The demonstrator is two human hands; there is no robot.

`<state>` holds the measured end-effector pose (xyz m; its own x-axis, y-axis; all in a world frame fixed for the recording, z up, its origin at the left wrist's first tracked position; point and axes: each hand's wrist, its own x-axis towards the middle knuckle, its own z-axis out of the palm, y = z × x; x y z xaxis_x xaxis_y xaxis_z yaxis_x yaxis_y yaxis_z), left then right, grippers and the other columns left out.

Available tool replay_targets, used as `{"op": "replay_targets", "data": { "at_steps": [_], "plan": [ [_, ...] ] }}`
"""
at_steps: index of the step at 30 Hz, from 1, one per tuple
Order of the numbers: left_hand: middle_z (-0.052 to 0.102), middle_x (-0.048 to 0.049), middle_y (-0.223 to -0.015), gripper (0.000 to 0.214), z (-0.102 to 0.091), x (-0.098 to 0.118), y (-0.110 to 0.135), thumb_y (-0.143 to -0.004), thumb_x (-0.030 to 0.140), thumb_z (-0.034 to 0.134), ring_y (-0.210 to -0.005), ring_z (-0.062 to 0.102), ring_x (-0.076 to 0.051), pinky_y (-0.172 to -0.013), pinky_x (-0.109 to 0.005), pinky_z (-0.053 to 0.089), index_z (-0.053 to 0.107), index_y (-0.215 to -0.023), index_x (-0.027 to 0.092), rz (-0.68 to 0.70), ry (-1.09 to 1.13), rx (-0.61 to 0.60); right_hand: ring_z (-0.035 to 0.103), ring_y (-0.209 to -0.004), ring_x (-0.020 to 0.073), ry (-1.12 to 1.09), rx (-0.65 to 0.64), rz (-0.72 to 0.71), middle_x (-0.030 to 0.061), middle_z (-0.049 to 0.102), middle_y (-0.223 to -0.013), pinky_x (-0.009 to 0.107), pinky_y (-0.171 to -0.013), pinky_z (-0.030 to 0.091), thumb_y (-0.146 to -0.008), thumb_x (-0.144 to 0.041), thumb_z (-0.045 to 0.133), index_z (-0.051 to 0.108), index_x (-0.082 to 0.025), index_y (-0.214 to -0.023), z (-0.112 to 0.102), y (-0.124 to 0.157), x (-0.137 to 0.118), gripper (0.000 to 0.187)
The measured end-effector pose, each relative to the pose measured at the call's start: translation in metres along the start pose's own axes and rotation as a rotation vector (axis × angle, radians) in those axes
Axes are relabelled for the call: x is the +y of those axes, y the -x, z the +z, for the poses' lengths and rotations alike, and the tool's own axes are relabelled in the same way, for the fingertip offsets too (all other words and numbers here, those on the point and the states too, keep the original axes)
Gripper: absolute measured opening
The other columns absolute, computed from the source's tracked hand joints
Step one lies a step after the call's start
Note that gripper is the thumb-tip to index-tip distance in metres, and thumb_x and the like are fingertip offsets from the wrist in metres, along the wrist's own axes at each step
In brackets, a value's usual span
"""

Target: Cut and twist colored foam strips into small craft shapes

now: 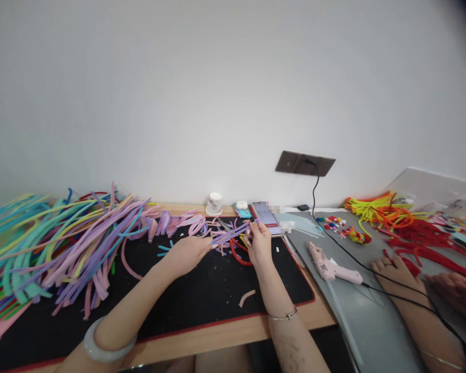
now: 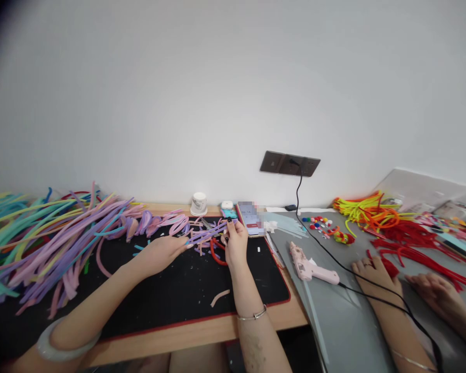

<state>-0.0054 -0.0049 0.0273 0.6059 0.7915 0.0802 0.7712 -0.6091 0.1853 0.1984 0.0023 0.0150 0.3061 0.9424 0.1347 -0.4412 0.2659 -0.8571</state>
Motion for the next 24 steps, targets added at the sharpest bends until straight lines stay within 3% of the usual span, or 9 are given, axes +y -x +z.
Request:
{"op": "replay_targets", "data": {
  "at_steps": [8, 13, 16, 20, 24],
  "plan": [
    [0.067, -0.0088, -0.086, 0.034, 0.003, -0.007, 0.0, -0.096, 0.036, 0.026, -0.079, 0.063, -0.024, -0.065, -0.03, 0.039, 0.055, -0.098, 0.018, -0.053, 0.023, 0.068, 0.024, -0.038, 0.0018, 0.004, -0.156, 0.15, -0.0095, 0.035, -0.049, 0.014, -0.033, 0.019, -0.069, -0.037, 0.071, 0.057, -0.016, -0.077, 0.005, 0.005, -0.002, 0.027],
    [0.067, -0.009, -0.087, 0.034, 0.0, 0.0, 0.001, -0.096, 0.037, 0.024, -0.08, 0.063, -0.024, -0.064, -0.03, 0.039, 0.052, -0.099, 0.018, -0.035, 0.065, 0.1, 0.025, -0.037, 0.0017, 0.142, -0.354, 0.268, -0.0083, 0.044, -0.053, 0.013, -0.033, 0.019, -0.072, -0.043, 0.069, 0.052, -0.019, -0.082, 0.007, 0.01, 0.006, 0.031],
    [0.067, -0.0077, -0.087, 0.033, -0.004, 0.004, 0.003, -0.096, 0.037, 0.023, -0.08, 0.063, -0.023, -0.063, -0.029, 0.039, 0.051, -0.098, 0.02, -0.028, 0.085, 0.093, 0.026, -0.036, 0.0024, 0.208, -0.423, 0.261, -0.0076, 0.047, -0.053, 0.014, -0.033, 0.02, -0.074, -0.045, 0.066, 0.049, -0.019, -0.08, 0.007, 0.012, 0.011, 0.031],
    [0.067, -0.0068, -0.085, 0.033, -0.006, 0.005, 0.004, -0.096, 0.035, 0.023, -0.08, 0.063, -0.023, -0.064, -0.029, 0.039, 0.052, -0.096, 0.02, -0.014, 0.079, 0.099, 0.025, -0.034, 0.0035, 0.29, -0.41, 0.224, -0.0077, 0.046, -0.05, 0.016, -0.033, 0.02, -0.076, -0.049, 0.062, 0.046, -0.019, -0.071, 0.003, 0.009, 0.012, 0.034],
    [0.066, -0.0081, -0.083, 0.033, -0.002, -0.004, 0.003, -0.096, 0.031, 0.024, -0.079, 0.063, -0.023, -0.064, -0.03, 0.039, 0.055, -0.096, 0.019, -0.084, 0.072, 0.147, 0.032, -0.035, 0.0051, 0.513, -0.426, 0.16, -0.0039, 0.046, -0.045, 0.018, -0.035, 0.021, -0.08, -0.05, 0.054, 0.051, -0.016, -0.059, 0.001, 0.006, 0.012, 0.041]
  ]
}}
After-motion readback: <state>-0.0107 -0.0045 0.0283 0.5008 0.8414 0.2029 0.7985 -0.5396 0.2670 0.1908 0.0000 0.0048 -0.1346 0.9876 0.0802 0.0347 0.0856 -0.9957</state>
